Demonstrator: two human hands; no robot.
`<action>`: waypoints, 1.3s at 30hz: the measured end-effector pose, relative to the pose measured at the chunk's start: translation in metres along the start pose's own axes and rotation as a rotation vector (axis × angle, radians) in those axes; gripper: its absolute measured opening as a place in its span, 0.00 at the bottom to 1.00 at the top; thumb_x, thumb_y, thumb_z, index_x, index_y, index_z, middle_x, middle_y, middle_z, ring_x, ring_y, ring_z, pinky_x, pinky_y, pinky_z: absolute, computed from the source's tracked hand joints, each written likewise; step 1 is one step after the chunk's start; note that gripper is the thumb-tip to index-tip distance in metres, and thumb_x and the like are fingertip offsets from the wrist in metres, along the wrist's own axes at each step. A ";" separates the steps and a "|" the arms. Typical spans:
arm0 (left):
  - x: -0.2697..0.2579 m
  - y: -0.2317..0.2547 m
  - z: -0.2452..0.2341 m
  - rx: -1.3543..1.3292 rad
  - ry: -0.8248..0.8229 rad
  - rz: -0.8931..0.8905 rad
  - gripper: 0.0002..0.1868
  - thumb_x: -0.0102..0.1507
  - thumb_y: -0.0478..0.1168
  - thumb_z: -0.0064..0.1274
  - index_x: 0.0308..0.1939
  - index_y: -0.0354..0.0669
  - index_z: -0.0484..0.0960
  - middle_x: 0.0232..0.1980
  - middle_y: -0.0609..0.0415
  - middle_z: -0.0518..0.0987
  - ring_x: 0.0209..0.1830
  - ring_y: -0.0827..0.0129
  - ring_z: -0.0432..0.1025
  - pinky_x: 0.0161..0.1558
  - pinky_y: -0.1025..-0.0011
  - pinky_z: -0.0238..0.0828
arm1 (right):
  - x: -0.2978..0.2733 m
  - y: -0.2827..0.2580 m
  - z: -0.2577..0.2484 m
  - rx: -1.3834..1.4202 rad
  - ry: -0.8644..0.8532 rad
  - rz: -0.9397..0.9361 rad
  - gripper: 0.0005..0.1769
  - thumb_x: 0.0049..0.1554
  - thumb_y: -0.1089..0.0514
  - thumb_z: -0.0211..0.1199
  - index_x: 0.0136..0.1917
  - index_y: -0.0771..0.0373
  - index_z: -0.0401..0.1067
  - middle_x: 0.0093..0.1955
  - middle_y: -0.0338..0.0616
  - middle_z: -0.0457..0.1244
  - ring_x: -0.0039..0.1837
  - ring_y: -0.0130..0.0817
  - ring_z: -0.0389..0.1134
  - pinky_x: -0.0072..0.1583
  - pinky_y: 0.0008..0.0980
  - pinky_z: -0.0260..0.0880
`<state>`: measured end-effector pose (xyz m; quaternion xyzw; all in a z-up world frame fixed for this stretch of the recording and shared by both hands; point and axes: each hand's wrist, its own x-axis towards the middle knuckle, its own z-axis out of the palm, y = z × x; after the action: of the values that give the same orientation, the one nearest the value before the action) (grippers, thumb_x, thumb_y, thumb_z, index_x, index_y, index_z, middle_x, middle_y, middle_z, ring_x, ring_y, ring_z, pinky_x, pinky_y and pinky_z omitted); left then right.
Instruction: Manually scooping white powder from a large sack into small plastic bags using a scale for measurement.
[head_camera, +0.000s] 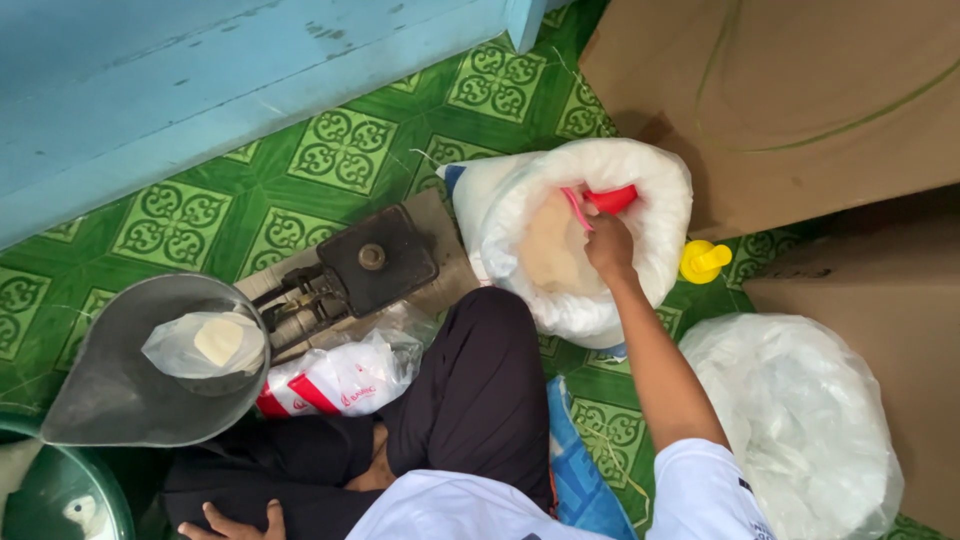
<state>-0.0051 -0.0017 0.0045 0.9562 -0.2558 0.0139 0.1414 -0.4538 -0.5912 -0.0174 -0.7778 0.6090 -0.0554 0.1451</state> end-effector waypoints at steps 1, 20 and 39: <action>0.000 0.001 -0.001 0.041 -0.024 -0.030 0.56 0.48 0.55 0.55 0.73 0.22 0.62 0.79 0.33 0.41 0.73 0.29 0.48 0.70 0.39 0.44 | -0.006 0.000 -0.004 -0.012 -0.032 -0.002 0.17 0.47 0.70 0.57 0.47 0.57 0.76 0.43 0.45 0.67 0.47 0.50 0.68 0.44 0.45 0.67; 0.002 -0.005 0.002 0.110 -0.027 -0.005 0.55 0.47 0.52 0.57 0.74 0.22 0.62 0.78 0.31 0.41 0.71 0.26 0.52 0.67 0.37 0.49 | -0.075 -0.043 -0.016 0.189 -0.158 0.210 0.27 0.44 0.68 0.50 0.53 0.53 0.80 0.46 0.52 0.70 0.51 0.57 0.68 0.53 0.46 0.70; 0.000 -0.014 0.009 0.081 -0.038 -0.017 0.55 0.48 0.52 0.56 0.75 0.23 0.61 0.79 0.32 0.39 0.73 0.27 0.47 0.69 0.37 0.44 | -0.167 -0.066 -0.065 0.496 0.094 0.493 0.19 0.55 0.60 0.51 0.56 0.55 0.76 0.38 0.42 0.71 0.46 0.36 0.71 0.52 0.35 0.66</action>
<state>0.0017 0.0069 -0.0081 0.9635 -0.2492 0.0050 0.0980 -0.4516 -0.4260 0.0788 -0.5452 0.7525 -0.2005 0.3103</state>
